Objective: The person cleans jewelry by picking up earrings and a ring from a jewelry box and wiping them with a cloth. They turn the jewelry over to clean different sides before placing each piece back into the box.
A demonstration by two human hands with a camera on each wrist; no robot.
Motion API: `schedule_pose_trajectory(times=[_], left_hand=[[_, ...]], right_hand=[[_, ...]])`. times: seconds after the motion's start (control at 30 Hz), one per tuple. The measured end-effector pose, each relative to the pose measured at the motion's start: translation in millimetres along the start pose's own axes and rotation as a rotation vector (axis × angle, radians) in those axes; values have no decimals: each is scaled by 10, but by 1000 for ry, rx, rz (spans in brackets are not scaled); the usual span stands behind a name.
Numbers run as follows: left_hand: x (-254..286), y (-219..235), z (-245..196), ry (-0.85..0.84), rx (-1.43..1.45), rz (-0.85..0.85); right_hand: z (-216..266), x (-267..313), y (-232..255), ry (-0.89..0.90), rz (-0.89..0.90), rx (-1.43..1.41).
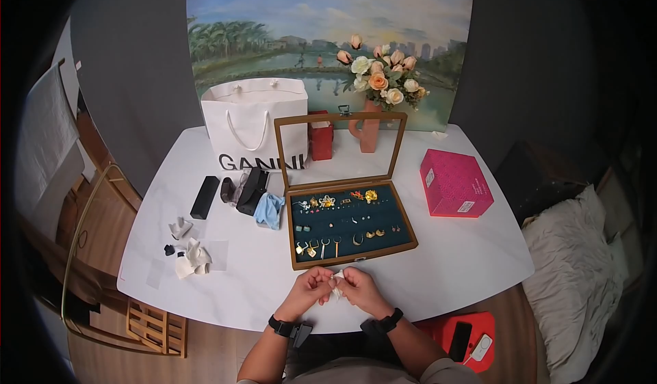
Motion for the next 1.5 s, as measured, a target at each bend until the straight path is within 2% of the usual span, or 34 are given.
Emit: schedule_pose_trajectory(times=[1.5], left_hand=[[-8,5,17,-4,-8,-16]], right_hand=[[42,10,-16,11,-35,31]])
Point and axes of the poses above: each hand's wrist, its own x-axis away from the middle knuckle, its own y-axis out of the back of the hand, z = x × y, the point moved 4 cm from there along -x, towards the middle knuckle, and after that the axes turned 5 degrees about z, right-handed, at the moved point
